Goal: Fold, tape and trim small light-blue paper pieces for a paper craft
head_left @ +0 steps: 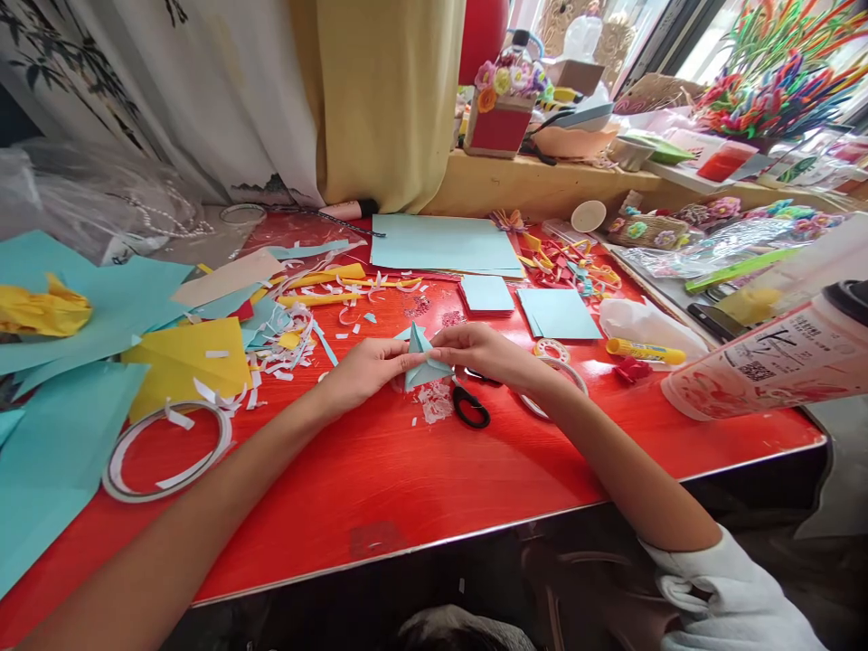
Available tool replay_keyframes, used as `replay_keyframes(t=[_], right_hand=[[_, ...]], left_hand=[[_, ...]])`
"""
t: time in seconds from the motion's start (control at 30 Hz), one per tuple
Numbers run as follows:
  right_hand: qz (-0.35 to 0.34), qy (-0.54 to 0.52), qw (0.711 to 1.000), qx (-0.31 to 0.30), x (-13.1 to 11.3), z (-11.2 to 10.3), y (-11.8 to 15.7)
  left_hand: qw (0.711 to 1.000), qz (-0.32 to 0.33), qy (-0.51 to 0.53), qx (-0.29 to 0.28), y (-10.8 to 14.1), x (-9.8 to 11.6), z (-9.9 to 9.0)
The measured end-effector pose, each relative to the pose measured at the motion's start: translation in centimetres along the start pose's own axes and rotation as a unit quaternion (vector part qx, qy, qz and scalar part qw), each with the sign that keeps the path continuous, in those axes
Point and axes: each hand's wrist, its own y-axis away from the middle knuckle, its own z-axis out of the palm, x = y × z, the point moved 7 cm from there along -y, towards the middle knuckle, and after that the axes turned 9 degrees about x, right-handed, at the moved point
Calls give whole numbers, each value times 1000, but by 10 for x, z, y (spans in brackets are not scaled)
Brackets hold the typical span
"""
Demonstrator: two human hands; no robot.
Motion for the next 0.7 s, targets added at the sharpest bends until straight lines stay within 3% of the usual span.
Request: replay_keyframes(t=[0.13, 0.3, 0.7], right_hand=[[2, -6, 1000, 9, 6, -4, -3], [9, 4, 1000, -9, 9, -2, -3], [-19, 111, 994, -3, 6, -3, -3]], left_hand=[[999, -23, 24, -39, 0, -3, 5], [998, -62, 27, -11, -2, -7, 2], [1000, -18, -11, -13, -1, -4, 5]])
